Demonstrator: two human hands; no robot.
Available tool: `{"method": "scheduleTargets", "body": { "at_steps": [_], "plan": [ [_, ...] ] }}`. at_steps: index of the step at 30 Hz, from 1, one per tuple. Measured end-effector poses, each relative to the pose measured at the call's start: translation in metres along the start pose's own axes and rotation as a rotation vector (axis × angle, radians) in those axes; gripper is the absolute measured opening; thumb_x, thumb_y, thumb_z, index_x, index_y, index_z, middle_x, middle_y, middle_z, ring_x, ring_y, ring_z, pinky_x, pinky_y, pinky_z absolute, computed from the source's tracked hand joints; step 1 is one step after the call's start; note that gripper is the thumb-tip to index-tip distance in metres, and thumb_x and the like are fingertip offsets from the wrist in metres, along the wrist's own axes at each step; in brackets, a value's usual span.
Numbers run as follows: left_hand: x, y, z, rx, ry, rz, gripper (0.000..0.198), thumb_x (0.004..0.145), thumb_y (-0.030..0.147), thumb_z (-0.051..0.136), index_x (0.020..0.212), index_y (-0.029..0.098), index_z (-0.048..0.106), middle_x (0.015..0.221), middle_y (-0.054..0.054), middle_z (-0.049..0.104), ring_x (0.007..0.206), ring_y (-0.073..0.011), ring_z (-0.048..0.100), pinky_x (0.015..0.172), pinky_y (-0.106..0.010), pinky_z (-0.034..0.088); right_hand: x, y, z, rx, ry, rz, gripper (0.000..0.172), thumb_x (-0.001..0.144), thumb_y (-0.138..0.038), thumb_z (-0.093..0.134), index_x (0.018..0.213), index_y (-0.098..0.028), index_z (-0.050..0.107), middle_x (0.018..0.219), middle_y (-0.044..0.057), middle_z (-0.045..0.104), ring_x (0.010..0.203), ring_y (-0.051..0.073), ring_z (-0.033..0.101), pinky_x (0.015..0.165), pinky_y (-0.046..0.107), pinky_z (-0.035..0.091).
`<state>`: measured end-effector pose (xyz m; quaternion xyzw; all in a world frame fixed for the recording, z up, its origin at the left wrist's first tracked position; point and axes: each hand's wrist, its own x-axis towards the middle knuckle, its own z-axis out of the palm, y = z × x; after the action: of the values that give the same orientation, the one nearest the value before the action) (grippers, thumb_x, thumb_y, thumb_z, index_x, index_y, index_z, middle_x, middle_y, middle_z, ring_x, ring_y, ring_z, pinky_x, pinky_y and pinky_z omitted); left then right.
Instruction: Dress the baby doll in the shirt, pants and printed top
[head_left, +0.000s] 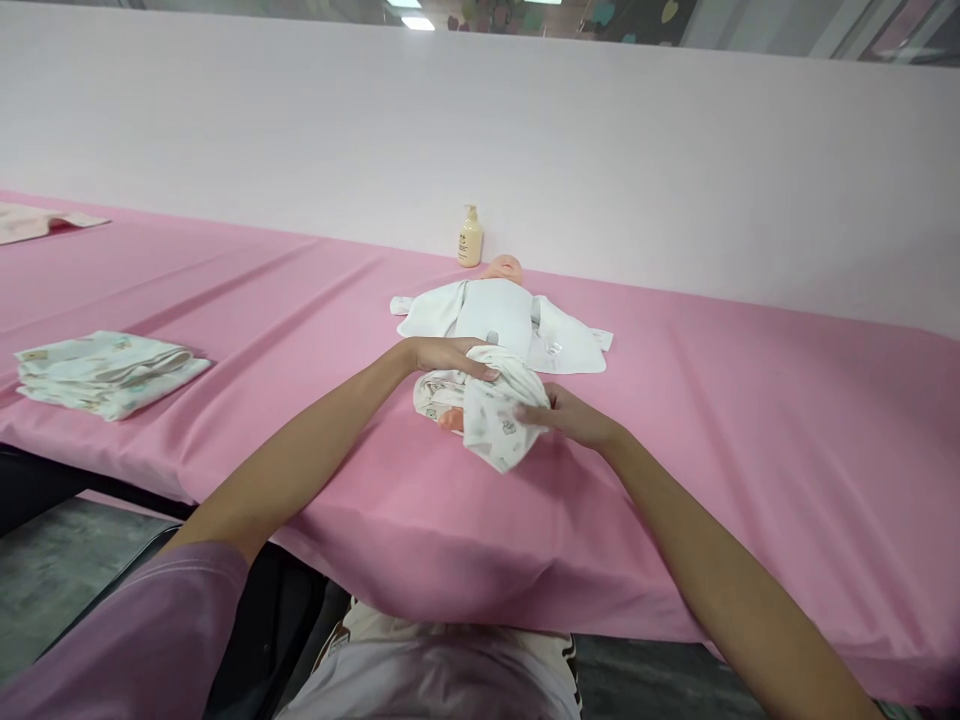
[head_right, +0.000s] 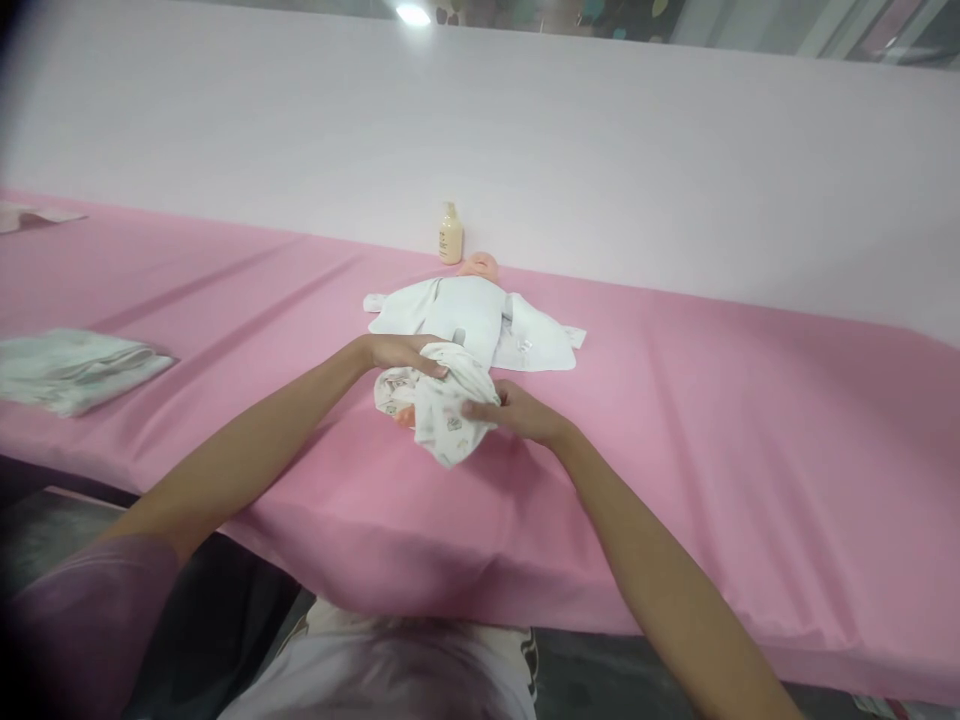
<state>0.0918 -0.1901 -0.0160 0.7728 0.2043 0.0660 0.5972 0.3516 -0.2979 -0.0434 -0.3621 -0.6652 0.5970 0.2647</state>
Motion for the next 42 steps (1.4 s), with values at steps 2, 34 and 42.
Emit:
{"method": "scheduleTargets", "body": {
  "at_steps": [2,34,42],
  "plan": [
    [0.001,0.002,0.000,0.034,-0.021,-0.025,0.054,0.075,0.054,0.091,0.114,0.021,0.077,0.112,-0.006,0.082,0.104,-0.0270,0.077,0.094,-0.036,0.060,0.003,0.001,0.001,0.144,0.092,-0.104,0.048,0.093,-0.064,0.077,0.116,-0.022,0.080,0.113,0.008,0.080,0.104,0.026,0.073,0.091,0.037,0.058],
    [-0.001,0.004,0.001,0.124,-0.075,-0.071,0.033,0.065,0.041,0.094,0.090,0.022,0.084,0.088,-0.002,0.082,0.081,-0.0244,0.076,0.073,-0.032,0.059,-0.002,0.009,-0.010,0.089,-0.079,-0.055,0.063,0.079,-0.060,0.089,0.127,-0.022,0.075,0.120,0.011,0.077,0.112,0.029,0.070,0.097,0.043,0.056],
    [-0.001,0.017,0.011,0.149,-0.022,-0.140,0.042,0.073,0.048,0.088,0.107,0.024,0.082,0.107,-0.003,0.084,0.099,-0.0254,0.077,0.085,-0.030,0.060,0.004,-0.003,0.005,0.204,0.194,-0.003,0.044,0.086,-0.043,0.078,0.126,-0.024,0.078,0.121,0.008,0.080,0.112,0.033,0.070,0.094,0.043,0.058]
  ]
}}
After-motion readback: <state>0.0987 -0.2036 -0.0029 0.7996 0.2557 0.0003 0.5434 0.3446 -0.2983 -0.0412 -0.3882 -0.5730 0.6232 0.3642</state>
